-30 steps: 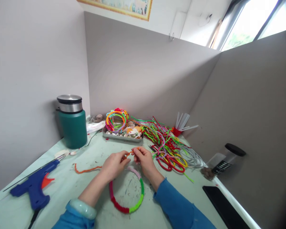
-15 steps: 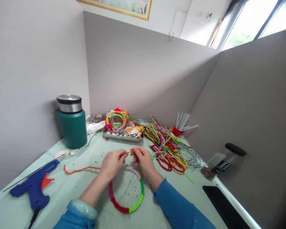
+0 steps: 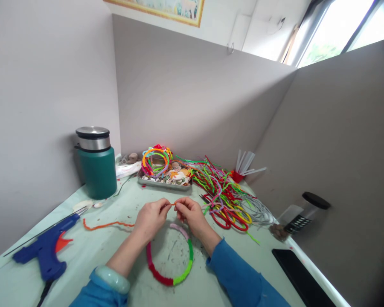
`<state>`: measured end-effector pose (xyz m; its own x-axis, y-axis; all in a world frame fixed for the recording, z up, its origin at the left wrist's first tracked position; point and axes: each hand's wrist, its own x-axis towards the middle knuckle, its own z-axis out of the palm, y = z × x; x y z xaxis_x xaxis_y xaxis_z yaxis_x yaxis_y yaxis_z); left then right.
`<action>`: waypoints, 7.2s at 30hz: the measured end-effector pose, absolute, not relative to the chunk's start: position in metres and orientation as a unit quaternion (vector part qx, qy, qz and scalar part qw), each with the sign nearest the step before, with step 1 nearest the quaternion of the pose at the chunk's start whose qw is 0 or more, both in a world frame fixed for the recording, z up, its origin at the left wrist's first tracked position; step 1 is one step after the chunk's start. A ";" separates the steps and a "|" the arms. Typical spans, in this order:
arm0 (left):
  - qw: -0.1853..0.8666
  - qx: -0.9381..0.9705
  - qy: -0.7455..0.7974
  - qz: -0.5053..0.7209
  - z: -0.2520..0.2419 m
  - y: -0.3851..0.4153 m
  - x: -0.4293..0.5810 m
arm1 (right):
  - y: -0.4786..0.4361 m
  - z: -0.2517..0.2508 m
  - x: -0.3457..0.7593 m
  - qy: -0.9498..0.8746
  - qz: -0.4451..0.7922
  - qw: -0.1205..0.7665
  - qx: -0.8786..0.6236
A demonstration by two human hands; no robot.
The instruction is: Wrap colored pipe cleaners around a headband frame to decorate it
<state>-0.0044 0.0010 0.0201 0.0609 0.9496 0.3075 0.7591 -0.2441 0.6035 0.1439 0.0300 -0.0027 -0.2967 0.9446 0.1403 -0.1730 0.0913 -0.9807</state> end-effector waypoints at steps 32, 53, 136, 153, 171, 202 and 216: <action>0.004 0.770 0.595 0.231 0.021 -0.005 -0.006 | 0.033 0.000 0.154 -0.559 0.622 0.414 -0.359; 0.124 0.723 0.604 0.311 0.024 -0.001 -0.006 | 0.032 0.002 0.146 -0.570 0.547 0.463 -0.402; 0.160 0.737 0.600 0.267 0.022 0.003 -0.010 | 0.036 -0.012 0.145 -0.464 0.548 0.584 -0.380; 0.142 0.746 0.595 0.262 0.021 0.002 -0.007 | 0.028 -0.007 0.141 -0.473 0.605 0.536 -0.352; 0.148 0.744 0.591 0.275 0.024 0.003 -0.012 | 0.031 -0.007 0.143 -0.453 0.653 0.515 -0.322; 0.167 0.752 0.574 0.278 0.020 0.003 -0.006 | 0.026 -0.009 0.135 -0.534 0.539 0.538 -0.368; 0.169 0.734 0.597 0.275 0.023 0.005 -0.009 | 0.029 -0.012 0.136 -0.505 0.586 0.518 -0.364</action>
